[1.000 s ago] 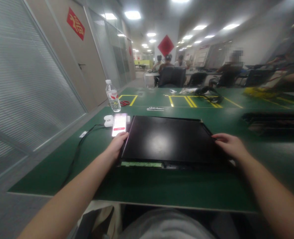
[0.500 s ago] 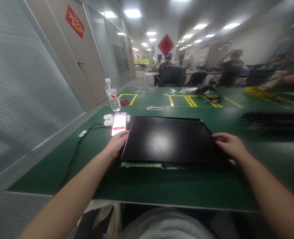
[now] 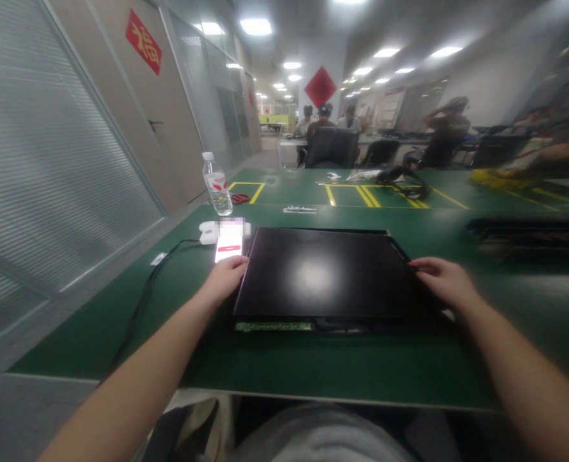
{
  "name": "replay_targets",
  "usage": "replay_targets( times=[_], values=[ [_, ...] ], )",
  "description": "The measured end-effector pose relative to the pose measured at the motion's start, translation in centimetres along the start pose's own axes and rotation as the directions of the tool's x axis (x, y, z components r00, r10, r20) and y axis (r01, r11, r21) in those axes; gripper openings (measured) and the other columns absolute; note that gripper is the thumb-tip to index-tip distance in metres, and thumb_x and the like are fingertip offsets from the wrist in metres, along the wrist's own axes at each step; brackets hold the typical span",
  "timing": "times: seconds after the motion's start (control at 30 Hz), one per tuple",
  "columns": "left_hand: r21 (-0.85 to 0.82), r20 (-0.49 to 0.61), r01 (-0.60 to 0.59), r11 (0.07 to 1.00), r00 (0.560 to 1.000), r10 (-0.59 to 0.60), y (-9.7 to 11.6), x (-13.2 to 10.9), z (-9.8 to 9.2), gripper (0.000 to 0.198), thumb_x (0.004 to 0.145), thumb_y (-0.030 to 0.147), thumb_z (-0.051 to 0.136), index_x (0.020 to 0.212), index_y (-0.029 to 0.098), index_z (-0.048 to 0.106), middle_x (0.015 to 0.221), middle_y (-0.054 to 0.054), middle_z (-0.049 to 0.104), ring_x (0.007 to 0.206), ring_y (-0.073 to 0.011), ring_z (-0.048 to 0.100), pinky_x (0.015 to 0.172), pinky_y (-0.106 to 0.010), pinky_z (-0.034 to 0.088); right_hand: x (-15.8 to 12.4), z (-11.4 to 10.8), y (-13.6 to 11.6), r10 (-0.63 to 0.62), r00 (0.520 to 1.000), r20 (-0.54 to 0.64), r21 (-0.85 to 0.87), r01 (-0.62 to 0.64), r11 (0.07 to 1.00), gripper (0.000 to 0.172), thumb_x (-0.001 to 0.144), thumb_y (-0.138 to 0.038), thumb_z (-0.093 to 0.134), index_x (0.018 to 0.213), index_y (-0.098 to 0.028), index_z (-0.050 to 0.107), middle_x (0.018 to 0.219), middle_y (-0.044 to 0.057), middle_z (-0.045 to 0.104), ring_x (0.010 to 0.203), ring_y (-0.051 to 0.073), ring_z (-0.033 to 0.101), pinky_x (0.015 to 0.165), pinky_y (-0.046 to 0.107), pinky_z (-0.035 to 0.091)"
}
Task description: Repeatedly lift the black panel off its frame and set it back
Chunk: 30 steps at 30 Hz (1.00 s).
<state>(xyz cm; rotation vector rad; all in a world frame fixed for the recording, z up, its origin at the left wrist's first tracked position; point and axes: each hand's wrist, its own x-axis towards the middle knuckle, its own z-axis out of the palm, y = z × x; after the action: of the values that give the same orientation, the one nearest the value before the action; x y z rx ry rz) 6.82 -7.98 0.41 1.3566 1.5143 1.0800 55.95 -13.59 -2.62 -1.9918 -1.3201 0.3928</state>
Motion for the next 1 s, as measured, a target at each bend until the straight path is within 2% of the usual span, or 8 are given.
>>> replay_targets(
  times=[0.1, 0.17, 0.33, 0.43, 0.57, 0.83, 1.0],
  values=[
    [0.062, -0.024, 0.01, 0.998, 1.0, -0.009, -0.3, 0.4, -0.1, 0.006, 0.059, 0.024, 0.072, 0.063, 0.022, 0.075, 0.068, -0.006, 0.074, 0.073, -0.027, 0.065, 0.063, -0.03, 0.047, -0.2, -0.1, -0.3, -0.002, 1.0, 0.001, 0.02, 0.002, 1.0, 0.031, 0.068, -0.028, 0.066, 0.096, -0.023, 0.079, 0.078, 0.007, 0.075, 0.073, 0.024, 0.07, 0.062, 0.033, 0.052],
    [0.086, -0.053, 0.013, 0.996, 0.999, -0.008, -0.5, 0.6, -0.2, 0.01, 0.061, 0.021, 0.065, 0.063, 0.022, 0.075, 0.069, -0.006, 0.074, 0.077, -0.0285, 0.066, 0.065, -0.031, 0.048, -0.3, -0.1, -0.5, 0.01, 1.0, 0.005, 0.025, -0.01, 1.0, 0.031, 0.069, -0.029, 0.065, 0.096, -0.022, 0.079, 0.078, 0.007, 0.075, 0.071, 0.023, 0.069, 0.062, 0.033, 0.052],
    [0.198, -0.068, -0.076, 0.977, 0.993, 0.092, -0.5, 0.6, -0.5, 0.015, 0.071, 0.03, 0.065, 0.066, 0.022, 0.076, 0.086, -0.009, 0.078, 0.092, -0.0317, 0.067, 0.077, -0.034, 0.049, -0.4, 0.0, -0.6, 0.037, 0.999, 0.019, 0.034, -0.037, 0.999, 0.034, 0.069, -0.032, 0.065, 0.099, -0.022, 0.078, 0.081, 0.007, 0.076, 0.068, 0.023, 0.068, 0.061, 0.033, 0.052],
    [0.319, -0.032, -0.136, 0.938, 0.988, 0.154, 0.0, 0.3, -0.6, 0.015, 0.07, 0.036, 0.073, 0.064, 0.022, 0.076, 0.098, -0.011, 0.078, 0.093, -0.0326, 0.067, 0.08, -0.035, 0.047, -0.5, 0.1, -0.7, 0.021, 0.999, 0.034, 0.051, -0.023, 0.998, 0.036, 0.069, -0.033, 0.065, 0.1, -0.021, 0.079, 0.081, 0.007, 0.076, 0.067, 0.022, 0.067, 0.059, 0.032, 0.051],
    [0.43, 0.045, -0.184, 0.884, 0.982, 0.182, 0.4, 0.1, -0.7, 0.02, 0.069, 0.037, 0.075, 0.056, 0.022, 0.071, 0.083, -0.01, 0.074, 0.082, -0.0301, 0.065, 0.072, -0.033, 0.045, -0.5, 0.1, -0.7, -0.033, 0.999, 0.022, 0.05, 0.031, 0.998, 0.035, 0.067, -0.034, 0.066, 0.096, -0.021, 0.079, 0.076, 0.006, 0.075, 0.064, 0.021, 0.067, 0.057, 0.031, 0.049],
    [0.467, 0.089, -0.259, 0.845, 0.965, 0.247, 0.4, 0.3, -0.7, 0.025, 0.068, 0.037, 0.074, 0.049, 0.022, 0.066, 0.069, -0.008, 0.068, 0.069, -0.0257, 0.059, 0.065, -0.032, 0.042, -0.3, 0.4, 0.0, -0.086, 0.995, 0.041, 0.076, 0.082, 0.994, 0.034, 0.07, -0.034, 0.064, 0.098, -0.023, 0.079, 0.079, 0.006, 0.076, 0.068, 0.022, 0.068, 0.058, 0.031, 0.05],
    [0.423, 0.04, -0.246, 0.872, 0.966, 0.254, 0.7, 0.1, -0.7, 0.026, 0.06, 0.039, 0.078, 0.046, 0.023, 0.063, 0.062, -0.006, 0.064, 0.07, -0.0255, 0.057, 0.063, -0.03, 0.042, -0.4, 0.4, -0.1, -0.089, 0.995, 0.047, 0.063, 0.086, 0.994, 0.035, 0.069, -0.033, 0.064, 0.098, -0.022, 0.079, 0.078, 0.006, 0.075, 0.066, 0.021, 0.067, 0.06, 0.031, 0.051]
  ],
)
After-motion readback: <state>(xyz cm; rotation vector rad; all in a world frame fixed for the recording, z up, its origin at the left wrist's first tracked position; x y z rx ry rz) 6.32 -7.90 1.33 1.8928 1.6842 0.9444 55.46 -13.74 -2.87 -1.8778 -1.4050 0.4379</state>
